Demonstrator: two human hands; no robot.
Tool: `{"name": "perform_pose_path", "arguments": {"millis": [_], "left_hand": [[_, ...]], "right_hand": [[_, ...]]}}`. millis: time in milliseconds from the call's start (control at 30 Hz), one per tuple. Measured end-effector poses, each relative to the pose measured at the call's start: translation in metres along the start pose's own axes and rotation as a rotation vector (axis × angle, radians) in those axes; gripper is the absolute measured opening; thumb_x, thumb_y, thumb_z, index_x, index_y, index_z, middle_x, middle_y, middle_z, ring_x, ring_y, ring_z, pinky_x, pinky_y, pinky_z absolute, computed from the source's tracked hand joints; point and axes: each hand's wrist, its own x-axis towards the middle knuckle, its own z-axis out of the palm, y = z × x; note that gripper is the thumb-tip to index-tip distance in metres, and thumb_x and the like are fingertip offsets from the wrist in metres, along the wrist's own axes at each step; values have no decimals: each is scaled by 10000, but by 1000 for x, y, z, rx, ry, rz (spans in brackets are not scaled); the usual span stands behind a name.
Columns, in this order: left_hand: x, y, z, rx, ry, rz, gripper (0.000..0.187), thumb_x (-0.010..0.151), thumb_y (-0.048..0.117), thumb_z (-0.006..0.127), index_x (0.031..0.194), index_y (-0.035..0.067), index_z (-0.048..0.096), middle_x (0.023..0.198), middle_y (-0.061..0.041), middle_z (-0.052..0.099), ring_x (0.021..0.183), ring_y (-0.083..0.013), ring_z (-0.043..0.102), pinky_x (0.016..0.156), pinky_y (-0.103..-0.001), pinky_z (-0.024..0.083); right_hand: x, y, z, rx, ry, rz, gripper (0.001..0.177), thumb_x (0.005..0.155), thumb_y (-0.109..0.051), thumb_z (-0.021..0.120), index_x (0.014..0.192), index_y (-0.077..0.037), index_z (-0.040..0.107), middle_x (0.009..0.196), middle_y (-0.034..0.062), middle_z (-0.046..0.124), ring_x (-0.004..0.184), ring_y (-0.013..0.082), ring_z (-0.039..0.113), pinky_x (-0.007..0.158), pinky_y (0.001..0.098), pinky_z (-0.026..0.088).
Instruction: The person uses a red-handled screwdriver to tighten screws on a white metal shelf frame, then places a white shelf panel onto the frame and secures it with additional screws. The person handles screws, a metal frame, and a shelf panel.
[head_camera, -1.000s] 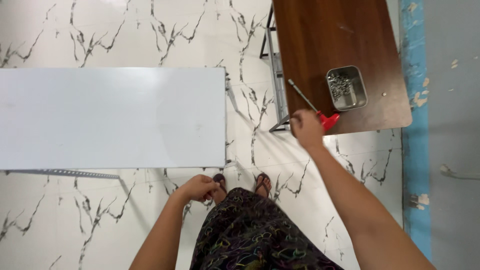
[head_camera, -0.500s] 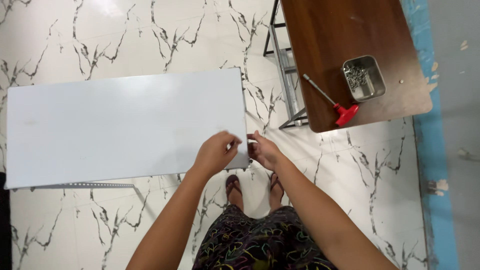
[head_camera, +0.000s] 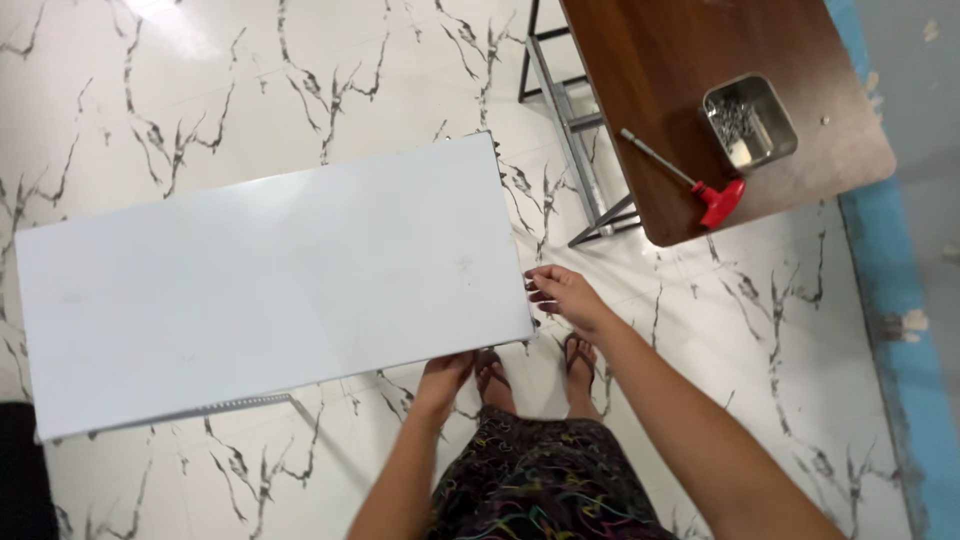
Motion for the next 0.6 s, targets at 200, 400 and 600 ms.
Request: {"name": "perform_pose_path", "arguments": {"millis": [200,400,600], "left_hand": [[97,-44,13,567,190,229,475,1033,235,607,1449,42,483,1465,-108,497,1311,-244,490,1084,-382,439],[118,-3,42,290,45,216,468,1033,237,607,1440,41,488,1452,-108,502,1298,-242,492,1073,-380,440],[111,8,80,203,-27,190,460,1032,238,608,1431,40,492,1439,-109,506,1284,-241,494,1062,-378,441]], "right_hand": [[-8,-2,-3,-159,99,20,215,1024,-271,597,1039,-70,674,849,19,660,733,110,585,652,268,479],[-15,1,-5,-257,157,7,191,999,-251,598,977,-73,662,804,4,663,714,99,579,647,261,467],[-21,6,-6,-185,171,-118,206,993,-223,616,917,-33,646,784,-7,641,701,86,556,672,261,509]]}}
